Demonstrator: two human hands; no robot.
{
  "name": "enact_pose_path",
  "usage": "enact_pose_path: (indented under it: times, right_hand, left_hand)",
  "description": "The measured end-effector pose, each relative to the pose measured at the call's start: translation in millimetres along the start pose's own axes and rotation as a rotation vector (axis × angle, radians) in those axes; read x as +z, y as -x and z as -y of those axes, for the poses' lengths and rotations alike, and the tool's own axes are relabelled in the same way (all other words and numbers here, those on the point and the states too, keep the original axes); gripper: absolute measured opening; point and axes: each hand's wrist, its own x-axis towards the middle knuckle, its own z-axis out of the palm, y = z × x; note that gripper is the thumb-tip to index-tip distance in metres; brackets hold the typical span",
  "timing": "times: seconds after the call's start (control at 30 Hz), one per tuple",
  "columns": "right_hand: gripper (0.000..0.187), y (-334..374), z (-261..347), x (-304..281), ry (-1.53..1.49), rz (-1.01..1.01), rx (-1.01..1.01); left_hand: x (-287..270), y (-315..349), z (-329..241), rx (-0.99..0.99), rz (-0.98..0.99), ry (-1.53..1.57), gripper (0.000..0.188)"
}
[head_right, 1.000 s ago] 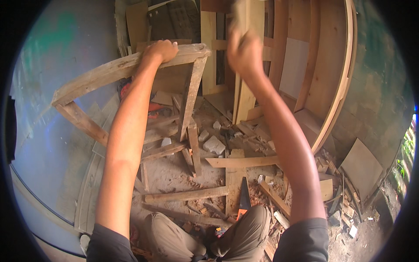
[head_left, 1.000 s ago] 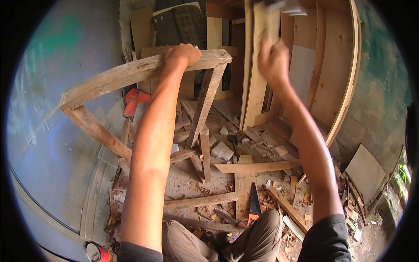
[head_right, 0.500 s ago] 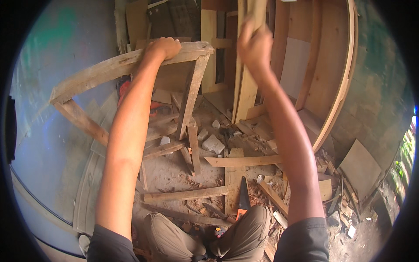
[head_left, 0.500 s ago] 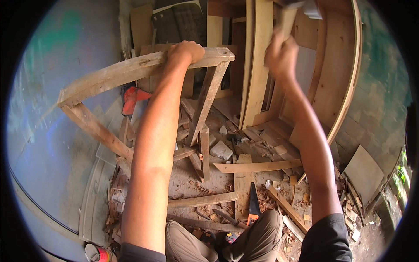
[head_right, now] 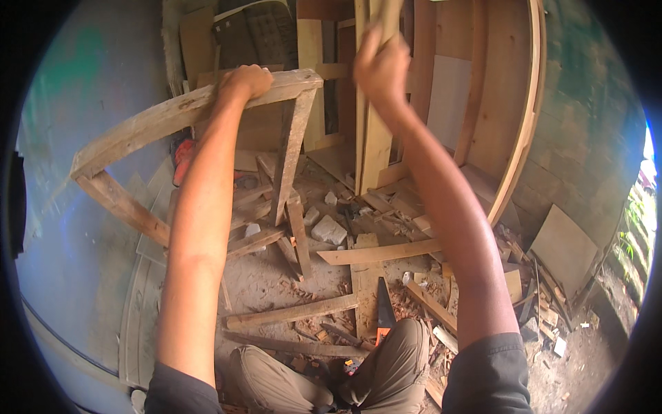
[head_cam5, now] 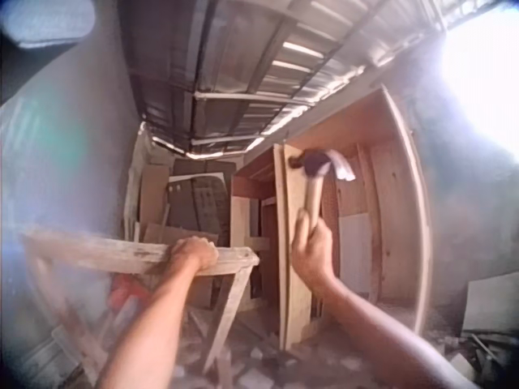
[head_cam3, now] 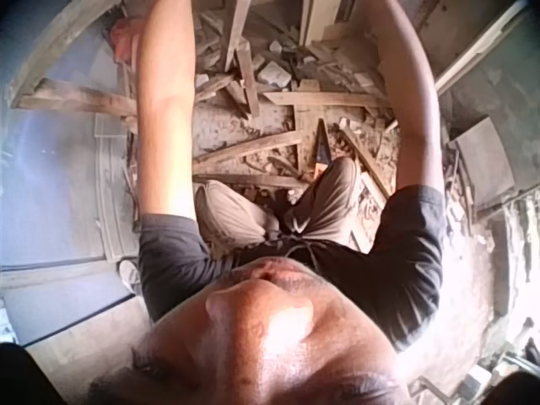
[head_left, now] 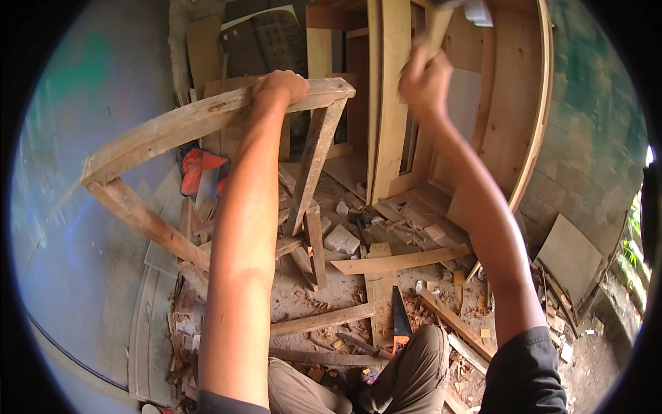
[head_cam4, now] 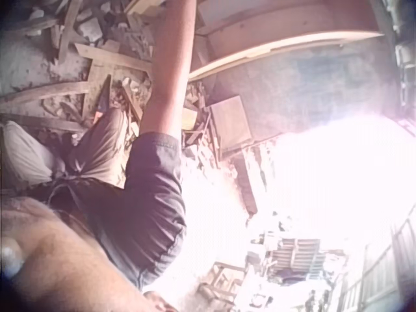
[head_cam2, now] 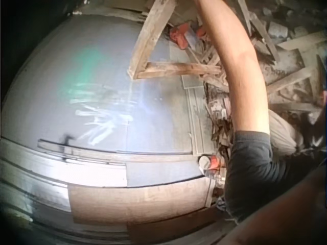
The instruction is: The person dismantles a wooden frame using a hammer. They repeatedly strike the frame to separate its components, occasionally repositioning the frame and picking up small pieces from the debris-strewn floor.
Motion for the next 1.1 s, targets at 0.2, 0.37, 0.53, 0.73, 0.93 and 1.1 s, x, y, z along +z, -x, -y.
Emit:
enact_pose_path:
  times: [0.2,0.37,0.53,0.73,0.93,1.1]
  right_hand:
    - [0.063,-15.2,9.4,-14.2,0.364,0.895,0.718]
    - [0.055,-30.5,1.1,6.1,0.089,0.325,0.413]
    - [0.055,27.6,-19.9,12.9,0.466,0.893,0.530]
    - [0.060,-29.3,26.6,5.4,0.143,0.664,0.579]
    - [0.052,-5.6,8.4,6.6,0.304,0.980,0.757]
    - [0.052,11.9,5.0,-3.9,0.258,0.925,0.732]
  left_hand:
    - [0.1,7.0,2.1,-0.003,0.064,-0.072,0.046]
    - [8.9,-11.1,9.2,0.118,0.010,-0.147,0.046]
    - [2.7,2.6,10.1,0.041,0.077,-0.138,0.045]
    - [7.9,-9.3,7.9,0.066,0.020,-0.160,0.044]
    - [12.5,0.8,8.7,-0.013,0.026,-0.042,0.044]
    - [1.3,7.6,4.0,-0.026,0.008,0.002,0.045]
